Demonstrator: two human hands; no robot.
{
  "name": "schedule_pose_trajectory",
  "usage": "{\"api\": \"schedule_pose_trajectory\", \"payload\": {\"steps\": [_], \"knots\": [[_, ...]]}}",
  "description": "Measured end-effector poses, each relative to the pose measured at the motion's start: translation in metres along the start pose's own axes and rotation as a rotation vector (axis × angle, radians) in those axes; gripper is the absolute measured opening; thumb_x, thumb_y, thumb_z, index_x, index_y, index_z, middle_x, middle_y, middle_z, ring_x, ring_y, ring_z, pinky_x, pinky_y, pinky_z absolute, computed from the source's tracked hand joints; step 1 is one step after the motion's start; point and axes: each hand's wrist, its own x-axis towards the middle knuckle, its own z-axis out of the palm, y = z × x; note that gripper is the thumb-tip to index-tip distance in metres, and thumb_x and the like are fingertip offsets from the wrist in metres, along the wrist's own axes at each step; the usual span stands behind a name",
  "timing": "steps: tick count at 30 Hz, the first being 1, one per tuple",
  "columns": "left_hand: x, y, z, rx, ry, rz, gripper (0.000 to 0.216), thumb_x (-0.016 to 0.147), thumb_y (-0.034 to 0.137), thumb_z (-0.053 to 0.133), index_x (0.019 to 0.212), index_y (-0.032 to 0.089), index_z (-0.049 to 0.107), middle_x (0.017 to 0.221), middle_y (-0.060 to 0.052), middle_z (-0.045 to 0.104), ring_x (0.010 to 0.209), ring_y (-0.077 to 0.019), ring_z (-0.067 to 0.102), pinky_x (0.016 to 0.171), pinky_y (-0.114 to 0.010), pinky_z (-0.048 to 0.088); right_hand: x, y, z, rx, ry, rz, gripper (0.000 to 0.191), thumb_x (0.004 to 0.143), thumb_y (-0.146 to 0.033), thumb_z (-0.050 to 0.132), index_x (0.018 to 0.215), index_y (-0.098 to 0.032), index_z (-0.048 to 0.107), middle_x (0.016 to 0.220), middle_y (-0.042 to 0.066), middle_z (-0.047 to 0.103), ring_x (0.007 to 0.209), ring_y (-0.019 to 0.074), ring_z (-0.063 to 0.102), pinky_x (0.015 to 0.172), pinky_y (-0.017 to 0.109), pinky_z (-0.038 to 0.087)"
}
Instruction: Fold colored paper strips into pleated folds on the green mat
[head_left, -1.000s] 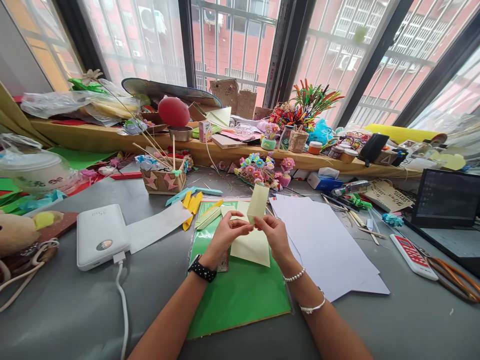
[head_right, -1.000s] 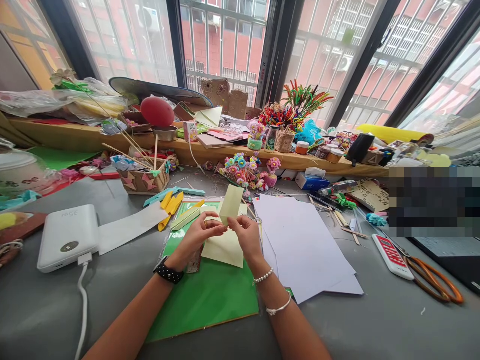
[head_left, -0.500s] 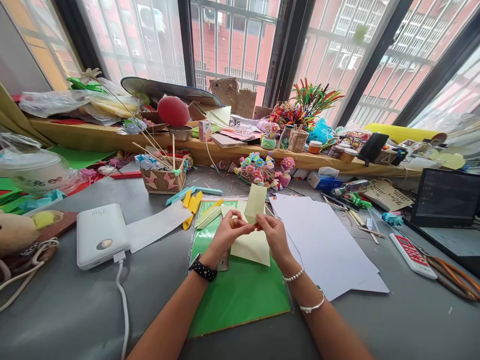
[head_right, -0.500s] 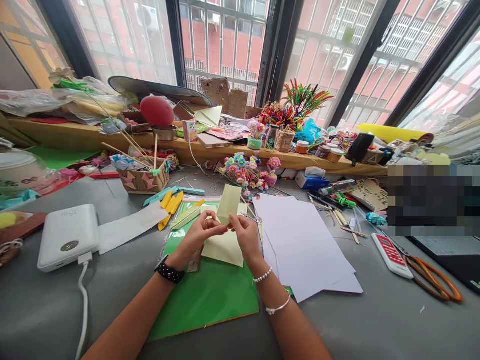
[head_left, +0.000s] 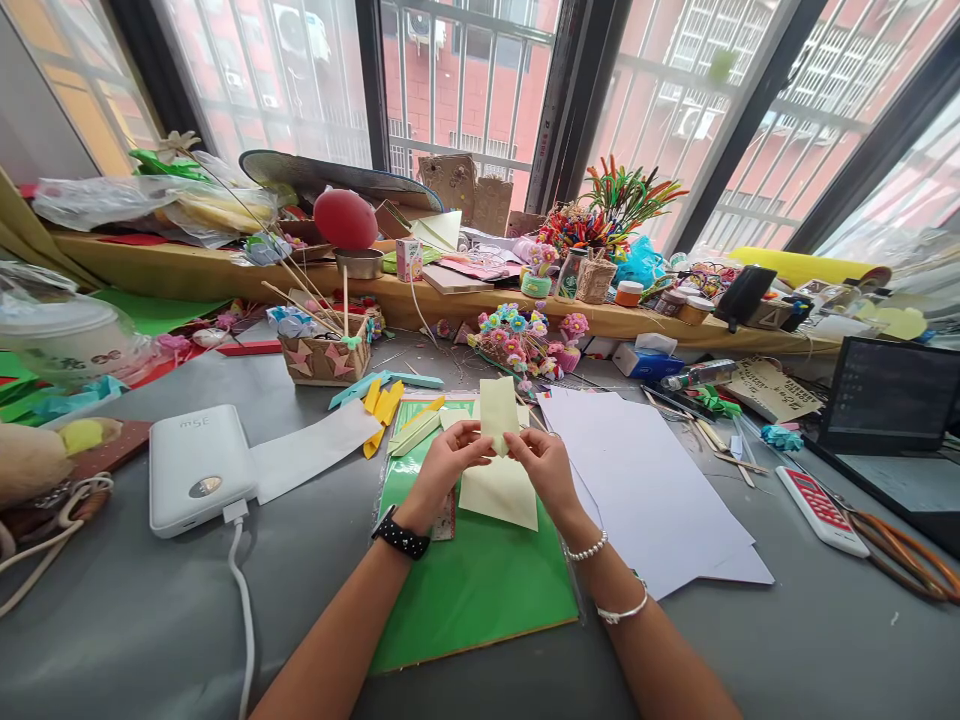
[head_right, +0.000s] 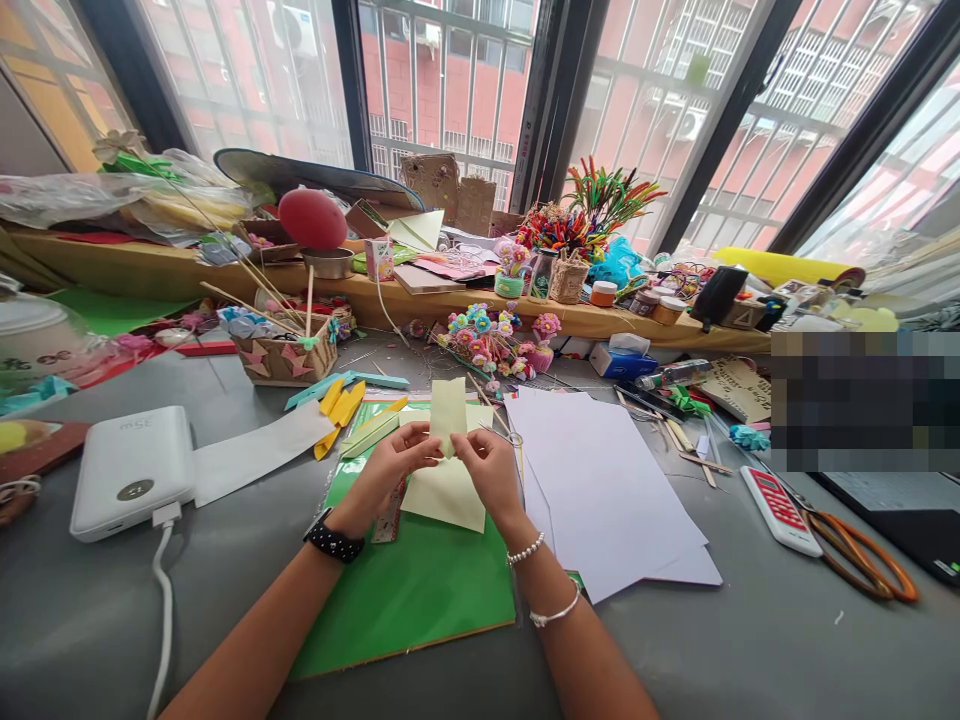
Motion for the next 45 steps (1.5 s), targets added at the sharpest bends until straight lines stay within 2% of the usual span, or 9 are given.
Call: {"api": "schedule_pose_trajectory", "payload": {"steps": [5, 9, 15, 21, 23, 31, 37, 41, 45], "knots": [[-0.0005, 0.0000, -0.0002, 0.025, -0.037, -0.017, 0.030, 0.059, 0.032, 0.067, 0.081, 0.014, 0.059, 0.077, -0.004, 0.063, 0.070, -0.0144, 0.058, 0.065, -0.025, 0.045, -0.0011, -0.0009, 0.0009, -0.048, 0.000, -0.029, 0.030, 0.072, -0.042, 0.052, 0.055, -0.017, 0.054, 0.052, 0.000, 0.053, 0.052, 0.0123, 0.047, 0.049, 0.023, 0.037], [-0.0012, -0.0006, 0.0003, 0.023, 0.004, -0.016, 0.026, 0.056, 0.033, 0.069, 0.071, 0.013, 0.060, 0.069, -0.002, 0.062, 0.065, -0.0135, 0.057, 0.065, -0.026, 0.045, -0.0017, -0.0020, 0.0010, -0.061, 0.002, -0.041, 0.029, 0.071, -0.042, 0.053, 0.055, -0.017, 0.056, 0.053, 0.000, 0.055, 0.053, 0.0130, 0.049, 0.051, 0.024, 0.039], [0.0007, -0.0033, -0.0014, -0.037, 0.082, 0.011, 0.026, 0.056, 0.034, 0.069, 0.069, 0.013, 0.060, 0.069, -0.002, 0.062, 0.064, -0.0136, 0.058, 0.066, -0.027, 0.045, 0.0028, 0.0026, -0.0007, 0.111, -0.133, 0.023, 0.026, 0.072, -0.041, 0.053, 0.066, -0.018, 0.063, 0.064, 0.003, 0.062, 0.059, 0.0139, 0.055, 0.056, 0.025, 0.043], [0.0004, -0.0045, -0.0009, 0.020, 0.133, 0.057, 0.022, 0.058, 0.033, 0.067, 0.065, 0.015, 0.059, 0.065, 0.000, 0.059, 0.063, -0.0125, 0.056, 0.058, -0.023, 0.041, 0.0038, 0.0049, -0.0003, 0.148, -0.182, 0.052, 0.019, 0.067, -0.036, 0.060, 0.068, -0.018, 0.064, 0.060, 0.000, 0.061, 0.056, 0.0126, 0.054, 0.055, 0.024, 0.043], [-0.0001, -0.0042, -0.0004, 0.023, 0.126, 0.051, 0.021, 0.058, 0.033, 0.067, 0.064, 0.015, 0.058, 0.065, 0.000, 0.059, 0.063, -0.0129, 0.056, 0.058, -0.023, 0.041, 0.0033, 0.0044, -0.0003, 0.125, -0.168, 0.042, 0.018, 0.067, -0.035, 0.060, 0.067, -0.017, 0.063, 0.060, 0.001, 0.060, 0.056, 0.0131, 0.054, 0.056, 0.025, 0.043], [-0.0014, 0.0001, -0.0015, 0.006, -0.005, -0.027, 0.028, 0.061, 0.032, 0.064, 0.084, 0.015, 0.062, 0.082, -0.005, 0.065, 0.072, -0.0164, 0.058, 0.062, -0.025, 0.042, 0.0031, 0.0056, -0.0014, 0.070, -0.129, 0.014, 0.020, 0.070, -0.035, 0.056, 0.064, -0.016, 0.060, 0.059, 0.002, 0.060, 0.057, 0.0142, 0.056, 0.056, 0.025, 0.044], [-0.0001, -0.0035, -0.0017, 0.063, 0.037, 0.008, 0.029, 0.057, 0.030, 0.068, 0.081, 0.014, 0.062, 0.080, -0.005, 0.065, 0.074, -0.0173, 0.057, 0.063, -0.025, 0.042, 0.0024, 0.0019, -0.0023, -0.057, -0.146, -0.016, 0.022, 0.071, -0.036, 0.056, 0.062, -0.016, 0.059, 0.060, 0.003, 0.060, 0.056, 0.0142, 0.055, 0.053, 0.025, 0.043], [0.0012, -0.0064, -0.0029, 0.012, 0.027, 0.024, 0.030, 0.058, 0.031, 0.068, 0.082, 0.013, 0.062, 0.083, -0.006, 0.065, 0.073, -0.0169, 0.057, 0.064, -0.026, 0.042, 0.0027, -0.0005, -0.0031, 0.048, -0.207, 0.044, 0.023, 0.069, -0.038, 0.057, 0.064, -0.016, 0.061, 0.060, 0.003, 0.061, 0.057, 0.0136, 0.055, 0.056, 0.025, 0.044], [0.0022, -0.0092, -0.0043, -0.037, 0.000, 0.027, 0.030, 0.060, 0.032, 0.067, 0.083, 0.013, 0.063, 0.085, -0.007, 0.065, 0.072, -0.0165, 0.058, 0.066, -0.027, 0.043, 0.0035, 0.0009, -0.0034, 0.215, -0.262, 0.175, 0.026, 0.068, -0.042, 0.057, 0.064, -0.016, 0.063, 0.060, 0.002, 0.062, 0.056, 0.0118, 0.054, 0.059, 0.026, 0.045]]}}
